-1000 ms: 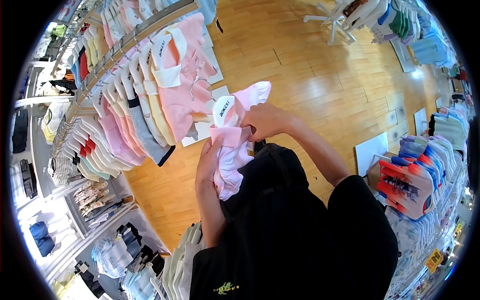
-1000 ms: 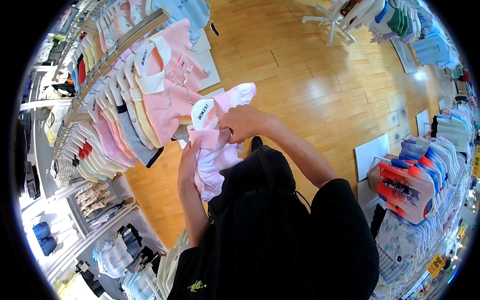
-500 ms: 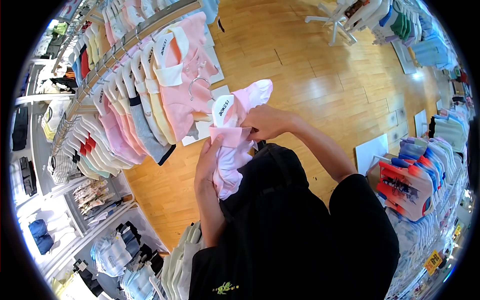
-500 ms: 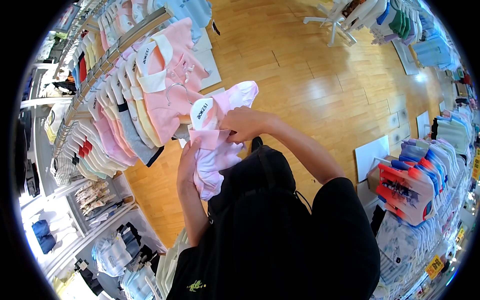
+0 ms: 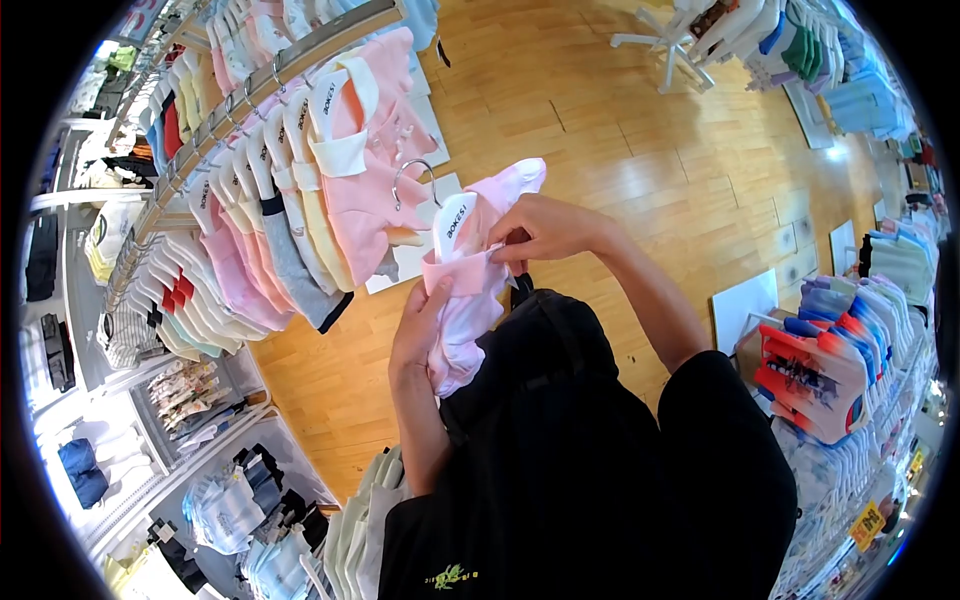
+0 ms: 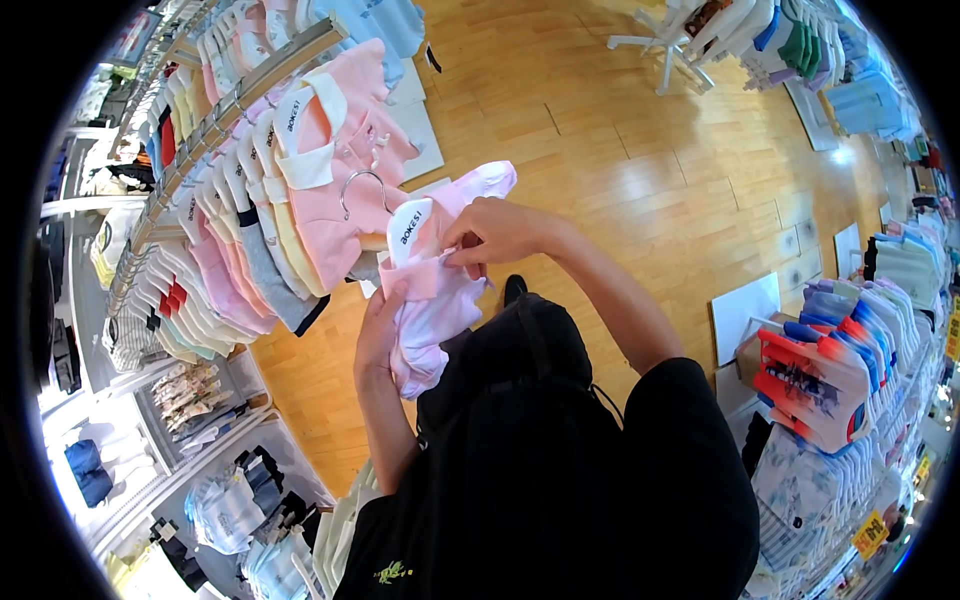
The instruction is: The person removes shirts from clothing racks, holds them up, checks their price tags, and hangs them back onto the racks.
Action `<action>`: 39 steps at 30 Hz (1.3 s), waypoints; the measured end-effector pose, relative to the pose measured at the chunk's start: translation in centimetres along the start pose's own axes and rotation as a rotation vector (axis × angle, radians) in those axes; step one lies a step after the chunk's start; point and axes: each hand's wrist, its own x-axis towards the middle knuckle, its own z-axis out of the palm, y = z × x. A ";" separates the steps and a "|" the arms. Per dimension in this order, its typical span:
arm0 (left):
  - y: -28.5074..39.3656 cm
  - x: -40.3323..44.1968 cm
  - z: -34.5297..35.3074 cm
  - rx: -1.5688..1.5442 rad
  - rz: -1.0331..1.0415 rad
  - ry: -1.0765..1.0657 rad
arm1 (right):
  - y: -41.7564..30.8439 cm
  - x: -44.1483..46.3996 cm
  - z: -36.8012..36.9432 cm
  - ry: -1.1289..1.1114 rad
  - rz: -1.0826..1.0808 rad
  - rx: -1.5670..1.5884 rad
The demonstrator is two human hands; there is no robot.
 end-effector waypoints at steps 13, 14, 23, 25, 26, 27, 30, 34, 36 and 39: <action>-0.7 0.6 -0.3 0.209 0.171 -0.138 | -0.4 -1.2 2.2 0.230 0.053 -0.112; -0.8 0.5 -0.2 0.192 0.176 -0.146 | -0.2 -1.1 2.6 0.253 0.069 -0.066; -0.4 -0.4 0.6 0.356 0.185 -0.181 | 1.6 0.0 3.9 0.262 0.203 0.315; -0.5 -0.3 0.4 0.346 0.207 -0.208 | 1.4 0.0 4.1 0.270 0.182 0.294; -0.6 -0.3 0.4 0.341 0.207 -0.197 | 1.1 -0.1 4.0 0.298 0.183 0.302; -0.6 -0.3 0.4 0.336 0.207 -0.187 | 1.0 -0.2 4.0 0.327 0.183 0.311; -0.9 -0.1 0.0 0.365 0.199 -0.153 | 1.1 -0.2 3.8 0.333 0.176 0.209; -0.9 -0.1 0.1 0.360 0.200 -0.159 | 1.6 0.2 3.9 0.338 0.215 0.272; -1.1 0.3 0.0 0.370 0.236 -0.205 | 1.9 0.3 4.0 0.346 0.193 0.347; -1.4 0.5 -0.3 0.365 0.227 -0.214 | 1.4 0.0 3.7 0.336 0.195 0.390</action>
